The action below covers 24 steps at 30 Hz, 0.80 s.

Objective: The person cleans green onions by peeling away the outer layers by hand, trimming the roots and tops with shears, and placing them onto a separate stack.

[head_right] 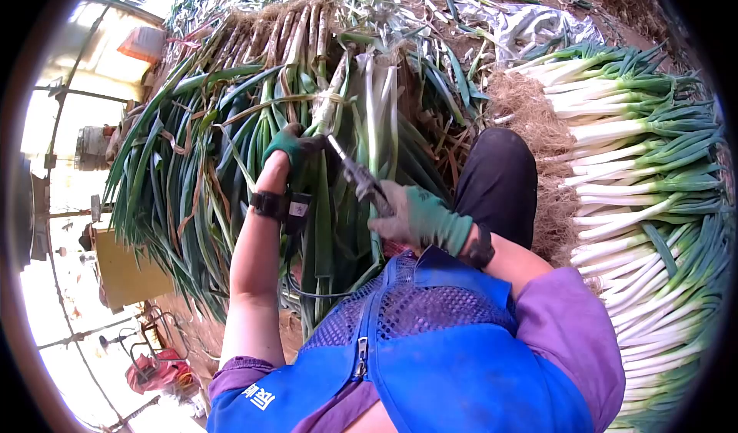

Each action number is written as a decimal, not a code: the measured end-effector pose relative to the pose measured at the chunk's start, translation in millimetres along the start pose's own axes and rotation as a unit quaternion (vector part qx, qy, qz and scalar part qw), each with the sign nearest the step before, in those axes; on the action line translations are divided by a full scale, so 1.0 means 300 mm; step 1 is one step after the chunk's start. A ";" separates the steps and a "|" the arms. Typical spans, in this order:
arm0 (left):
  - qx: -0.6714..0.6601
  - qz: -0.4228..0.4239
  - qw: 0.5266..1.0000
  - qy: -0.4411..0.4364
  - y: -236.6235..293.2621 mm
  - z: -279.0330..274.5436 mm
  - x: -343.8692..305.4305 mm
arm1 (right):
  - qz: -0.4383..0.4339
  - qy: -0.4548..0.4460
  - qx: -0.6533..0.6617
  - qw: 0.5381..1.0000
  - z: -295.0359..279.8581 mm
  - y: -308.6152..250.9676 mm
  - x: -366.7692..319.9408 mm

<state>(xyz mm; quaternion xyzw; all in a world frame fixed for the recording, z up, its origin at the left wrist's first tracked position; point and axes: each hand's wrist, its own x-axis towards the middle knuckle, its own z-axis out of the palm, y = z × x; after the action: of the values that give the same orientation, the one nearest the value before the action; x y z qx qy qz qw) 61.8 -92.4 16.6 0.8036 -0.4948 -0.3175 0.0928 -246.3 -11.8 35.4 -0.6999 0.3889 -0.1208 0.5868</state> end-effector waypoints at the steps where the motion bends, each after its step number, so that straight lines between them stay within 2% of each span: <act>1: -0.017 0.001 1.000 -0.013 -0.013 0.004 -0.002 | -0.004 0.005 0.002 1.000 0.001 0.007 0.015; 2: -0.051 0.024 0.998 0.004 -0.035 0.010 -0.010 | 0.060 0.005 -0.016 0.998 -0.001 0.000 0.037; 6: -0.104 0.023 0.994 0.025 -0.081 0.029 -0.009 | 0.014 -0.022 -0.013 1.000 0.011 -0.045 0.003; 9: -0.050 0.039 0.998 -0.013 -0.055 0.015 -0.021 | 0.021 -0.007 -0.010 1.000 0.011 -0.028 0.028; 10: 0.014 0.061 0.998 0.023 -0.038 0.012 -0.028 | 0.015 0.007 -0.030 0.999 0.012 -0.016 0.048; 13: 0.002 0.119 0.987 0.111 -0.093 0.066 0.008 | 0.065 0.004 0.020 0.998 -0.006 -0.001 0.110; 14: -0.023 0.092 0.990 0.107 -0.094 0.062 0.012 | 0.074 -0.022 0.050 0.996 -0.019 -0.018 0.108; 16: -0.075 0.036 0.991 0.100 -0.100 0.045 0.027 | 0.058 -0.035 0.006 0.998 -0.016 -0.047 0.072; 17: -0.111 0.018 0.992 0.065 -0.106 0.026 0.036 | 0.051 -0.042 -0.017 0.998 -0.011 -0.058 0.048; 19: -0.104 0.001 0.994 0.035 -0.118 -0.001 0.046 | 0.050 -0.056 -0.034 0.997 -0.010 -0.066 0.019; 21: -0.090 0.015 0.995 0.049 -0.133 -0.009 0.054 | 0.061 -0.064 -0.026 0.996 -0.002 -0.058 0.008; 24: -0.062 0.002 0.995 0.077 -0.126 0.000 0.060 | 0.042 -0.025 -0.025 0.998 0.007 -0.034 0.041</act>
<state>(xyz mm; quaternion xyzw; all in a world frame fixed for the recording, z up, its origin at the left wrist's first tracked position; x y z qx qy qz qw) 95.1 -89.1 -8.4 0.8173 -0.4673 -0.2846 0.1808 -232.5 -18.7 40.7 -0.6999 0.4060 -0.0686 0.5836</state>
